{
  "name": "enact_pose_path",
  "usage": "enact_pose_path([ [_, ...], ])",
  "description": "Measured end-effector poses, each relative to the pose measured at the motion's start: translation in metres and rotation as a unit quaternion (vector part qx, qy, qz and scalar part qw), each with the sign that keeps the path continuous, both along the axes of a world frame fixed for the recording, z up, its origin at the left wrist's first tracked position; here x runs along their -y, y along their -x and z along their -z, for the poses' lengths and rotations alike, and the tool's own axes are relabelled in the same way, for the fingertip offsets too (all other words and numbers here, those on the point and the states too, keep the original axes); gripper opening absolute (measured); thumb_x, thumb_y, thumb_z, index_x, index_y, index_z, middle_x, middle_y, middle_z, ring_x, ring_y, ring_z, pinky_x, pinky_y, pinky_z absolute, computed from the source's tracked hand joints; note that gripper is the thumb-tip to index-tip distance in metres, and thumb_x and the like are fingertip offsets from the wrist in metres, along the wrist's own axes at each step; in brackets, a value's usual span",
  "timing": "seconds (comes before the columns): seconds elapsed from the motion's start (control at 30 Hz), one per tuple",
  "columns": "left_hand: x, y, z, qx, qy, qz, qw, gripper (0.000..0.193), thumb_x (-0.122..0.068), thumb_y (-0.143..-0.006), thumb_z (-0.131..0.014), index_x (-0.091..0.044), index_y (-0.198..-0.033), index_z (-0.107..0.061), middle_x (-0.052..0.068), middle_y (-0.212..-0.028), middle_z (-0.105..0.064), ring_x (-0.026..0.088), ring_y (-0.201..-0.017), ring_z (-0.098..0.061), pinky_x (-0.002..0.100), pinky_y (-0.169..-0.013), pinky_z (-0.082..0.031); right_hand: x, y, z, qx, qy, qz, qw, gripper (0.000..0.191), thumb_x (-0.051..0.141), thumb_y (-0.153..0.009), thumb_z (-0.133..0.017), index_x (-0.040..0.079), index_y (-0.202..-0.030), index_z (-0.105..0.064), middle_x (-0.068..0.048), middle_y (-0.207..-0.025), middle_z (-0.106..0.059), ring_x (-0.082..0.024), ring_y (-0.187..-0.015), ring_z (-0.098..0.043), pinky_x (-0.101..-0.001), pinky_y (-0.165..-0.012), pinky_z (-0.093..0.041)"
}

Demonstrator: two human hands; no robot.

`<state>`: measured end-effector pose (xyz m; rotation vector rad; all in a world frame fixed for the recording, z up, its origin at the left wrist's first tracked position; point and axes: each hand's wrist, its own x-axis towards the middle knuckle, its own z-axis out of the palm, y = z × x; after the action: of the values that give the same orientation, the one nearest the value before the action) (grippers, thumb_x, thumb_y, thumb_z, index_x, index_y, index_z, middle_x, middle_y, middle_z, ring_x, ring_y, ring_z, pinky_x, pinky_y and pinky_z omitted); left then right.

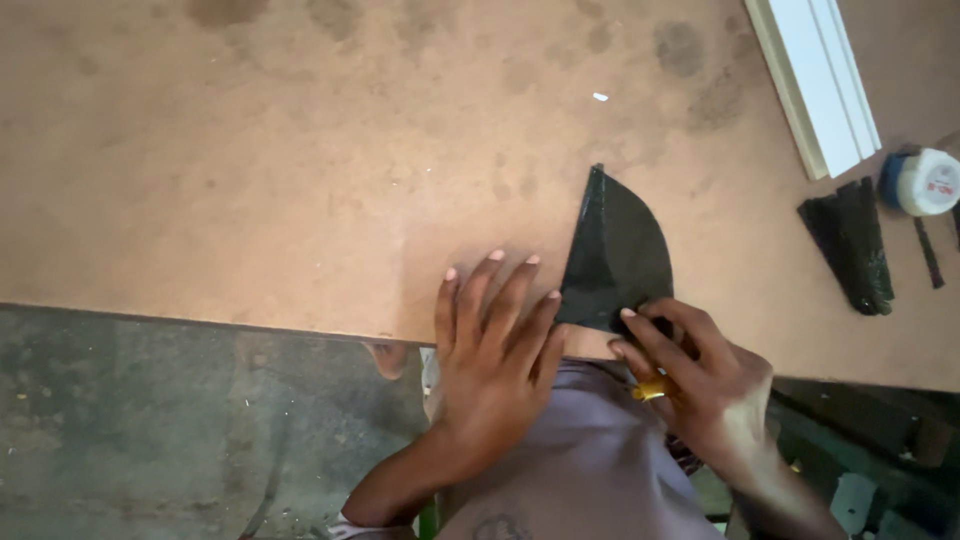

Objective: The person cuts a black flexible sheet into curved shapes with a utility knife, holding the sheet flat on the workbench while cutting along curved lines. They trim the edges of each cut piece, set finished shapes aside with previously cut pieces, and continue cutting and trimming more shapes from the sheet.

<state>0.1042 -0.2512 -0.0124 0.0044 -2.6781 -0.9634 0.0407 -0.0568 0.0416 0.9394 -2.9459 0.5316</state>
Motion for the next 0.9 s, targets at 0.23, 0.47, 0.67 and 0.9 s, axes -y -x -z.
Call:
enact_pose_path([
  [0.23, -0.007, 0.003, 0.000, -0.014, -0.009, -0.017, 1.000, 0.025, -0.021, -0.095, -0.074, -0.007, -0.116, -0.072, 0.011, -0.145, -0.058, 0.038, -0.143, -0.046, 0.062, -0.122, -0.027, -0.015, 0.004, 0.010, 0.004, 0.051, -0.013, 0.999, 0.031, 0.014, -0.082, -0.085, 0.014, -0.112, -0.077, -0.005, -0.109, -0.070, -0.019, -0.070, -0.067, -0.0330, -0.060, -0.054],
  [0.47, -0.011, 0.003, 0.004, -0.023, -0.009, -0.028, 0.999, 0.022, -0.020, -0.095, -0.074, -0.007, -0.113, -0.074, 0.010, -0.143, -0.059, 0.036, -0.143, -0.046, 0.061, -0.122, -0.028, -0.017, 0.008, 0.011, 0.004, 0.054, -0.029, 0.998, 0.032, 0.013, -0.079, -0.086, 0.012, -0.110, -0.078, -0.007, -0.107, -0.071, -0.020, -0.066, -0.067, -0.0335, -0.057, -0.052],
  [0.67, -0.012, 0.003, 0.004, -0.005, -0.006, -0.027, 1.000, 0.023, -0.020, -0.093, -0.075, -0.008, -0.113, -0.074, 0.009, -0.142, -0.060, 0.036, -0.143, -0.045, 0.062, -0.121, -0.026, -0.017, 0.011, 0.010, 0.014, 0.057, -0.039, 0.997, 0.031, 0.014, -0.079, -0.085, 0.012, -0.109, -0.077, -0.005, -0.107, -0.071, -0.022, -0.071, -0.069, -0.0342, -0.059, -0.053],
  [0.9, -0.014, 0.004, 0.004, -0.005, -0.008, -0.036, 0.999, 0.023, -0.019, -0.092, -0.076, -0.008, -0.113, -0.075, 0.008, -0.142, -0.061, 0.036, -0.143, -0.046, 0.061, -0.122, -0.028, -0.019, 0.013, 0.010, 0.017, 0.053, -0.041, 0.998, 0.031, 0.014, -0.077, -0.085, 0.011, -0.107, -0.078, -0.005, -0.107, -0.071, -0.021, -0.068, -0.069, -0.0347, -0.057, -0.053],
])
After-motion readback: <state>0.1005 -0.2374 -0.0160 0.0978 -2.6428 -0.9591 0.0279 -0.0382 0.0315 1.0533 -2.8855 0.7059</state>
